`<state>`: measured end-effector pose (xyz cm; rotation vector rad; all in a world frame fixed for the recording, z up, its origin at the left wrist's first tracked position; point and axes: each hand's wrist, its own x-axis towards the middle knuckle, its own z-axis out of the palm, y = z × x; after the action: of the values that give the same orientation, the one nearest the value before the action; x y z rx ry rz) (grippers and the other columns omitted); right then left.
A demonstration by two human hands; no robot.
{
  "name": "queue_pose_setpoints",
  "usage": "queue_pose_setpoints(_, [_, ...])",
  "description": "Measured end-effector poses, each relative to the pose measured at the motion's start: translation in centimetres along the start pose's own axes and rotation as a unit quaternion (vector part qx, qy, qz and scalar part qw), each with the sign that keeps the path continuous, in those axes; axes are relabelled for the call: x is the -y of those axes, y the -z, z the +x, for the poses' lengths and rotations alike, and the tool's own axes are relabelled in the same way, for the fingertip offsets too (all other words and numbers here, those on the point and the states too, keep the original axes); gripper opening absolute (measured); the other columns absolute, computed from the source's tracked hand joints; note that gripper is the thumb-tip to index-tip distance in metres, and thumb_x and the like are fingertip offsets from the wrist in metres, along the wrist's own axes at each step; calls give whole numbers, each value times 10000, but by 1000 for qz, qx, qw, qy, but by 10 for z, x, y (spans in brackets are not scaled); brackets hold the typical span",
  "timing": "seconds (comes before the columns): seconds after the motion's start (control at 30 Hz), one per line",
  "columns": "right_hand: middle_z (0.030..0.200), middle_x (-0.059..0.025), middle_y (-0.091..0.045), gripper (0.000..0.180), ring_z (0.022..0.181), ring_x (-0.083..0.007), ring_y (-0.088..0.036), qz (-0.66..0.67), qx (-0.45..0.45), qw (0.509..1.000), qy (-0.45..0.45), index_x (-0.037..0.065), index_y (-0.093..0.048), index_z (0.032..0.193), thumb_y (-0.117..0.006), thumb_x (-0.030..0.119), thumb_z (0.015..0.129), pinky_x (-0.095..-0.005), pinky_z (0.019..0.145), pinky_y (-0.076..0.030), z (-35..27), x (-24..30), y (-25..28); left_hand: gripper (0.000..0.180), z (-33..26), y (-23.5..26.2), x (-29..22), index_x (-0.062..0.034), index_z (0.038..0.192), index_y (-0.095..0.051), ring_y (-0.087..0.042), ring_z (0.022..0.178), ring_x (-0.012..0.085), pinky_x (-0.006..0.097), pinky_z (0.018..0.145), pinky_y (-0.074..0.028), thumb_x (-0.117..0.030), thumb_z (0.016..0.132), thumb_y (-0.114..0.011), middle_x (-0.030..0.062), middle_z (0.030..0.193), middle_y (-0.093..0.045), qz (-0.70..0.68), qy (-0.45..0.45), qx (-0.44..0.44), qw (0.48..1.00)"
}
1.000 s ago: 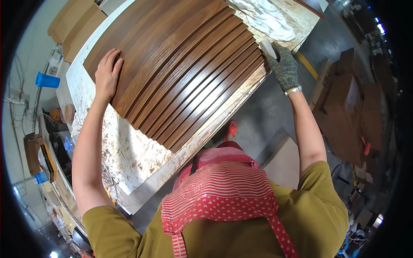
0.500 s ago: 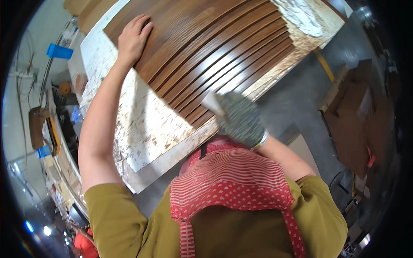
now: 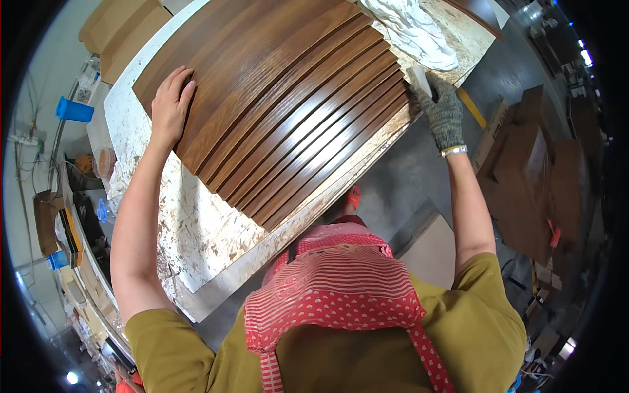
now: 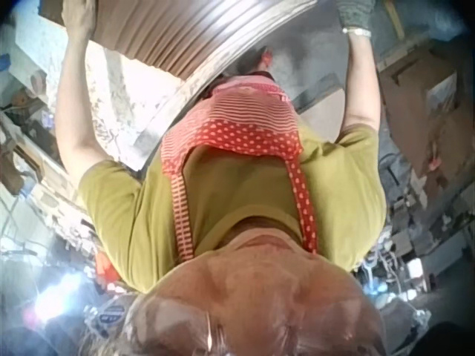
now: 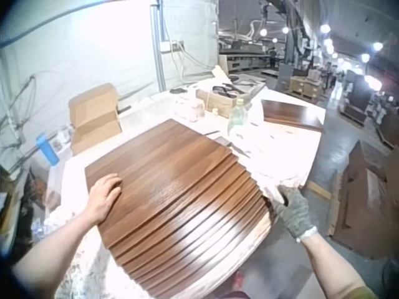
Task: The person wipes a series of grooved wood panels with a cloth and a liquid from a bottle, handling the panels one by one at a workbench.
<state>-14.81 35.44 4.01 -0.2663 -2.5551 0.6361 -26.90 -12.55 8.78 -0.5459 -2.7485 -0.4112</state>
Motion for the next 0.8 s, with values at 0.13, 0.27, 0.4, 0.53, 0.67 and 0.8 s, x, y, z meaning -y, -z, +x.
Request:
queue_pose_setpoints(0.13, [1094, -185, -605, 468, 1033, -316, -579, -34, 52, 998, 11, 53, -589, 1169, -631, 336, 798, -383, 903, -443, 23, -7, -14, 363, 0, 1, -2, -98, 1204, -548, -447, 1214, 294, 382, 1008, -355, -330, 935, -470, 91, 1311, -498, -4, 6, 8, 1000])
queue_pose_setpoints(0.27, [1088, -177, -606, 466, 1014, -336, -574, -66, 49, 995, 62, 67, -586, 1174, -630, 316, 782, -410, 876, -449, 0, 8, -25, 361, -2, 1, -1, -99, 1201, -551, -446, 1215, 291, 382, 1007, -355, -328, 932, -477, 90, 1306, -501, -9, 6, 1, 1000])
queue_pose_setpoints(0.4, [928, -181, -597, 424, 880, -351, -575, 27, 67, 991, 114, 43, -587, 1119, -634, 257, 756, -422, 779, -466, -49, 78, -22, 362, -6, -2, 7, -100, 1181, -567, -468, 1194, 288, 379, 993, -370, -342, 927, -477, 90, 1286, -519, -3, 1, -16, 1000])
queue_pose_setpoints(0.53, [869, -167, -583, 415, 815, -338, -575, 65, 130, 975, 166, 14, -588, 1101, -640, 208, 738, -413, 720, -474, -107, 151, -24, 365, -2, -11, 19, -108, 1147, -587, -501, 1148, 289, 379, 959, -397, -367, 916, -474, 81, 1240, -551, 5, -36, -54, 998])
queue_pose_setpoints(0.67, [819, -146, -575, 435, 743, -269, -573, 129, 255, 933, 220, 7, -582, 1093, -655, 233, 729, -398, 638, -479, -162, 227, -30, 377, 2, -12, 10, -125, 1141, -593, -507, 1132, 286, 385, 947, -401, -396, 909, -471, 74, 1215, -563, -11, -37, -65, 997])
queue_pose_setpoints(0.8, [855, -125, -595, 431, 735, -262, -586, 175, 271, 904, 282, 24, -592, 1078, -628, 325, 771, -387, 659, -487, -178, 238, -33, 405, 8, -15, 5, -111, 1191, -555, -465, 1187, 292, 379, 985, -375, -397, 923, -455, 80, 1285, -513, -13, -33, -38, 999])
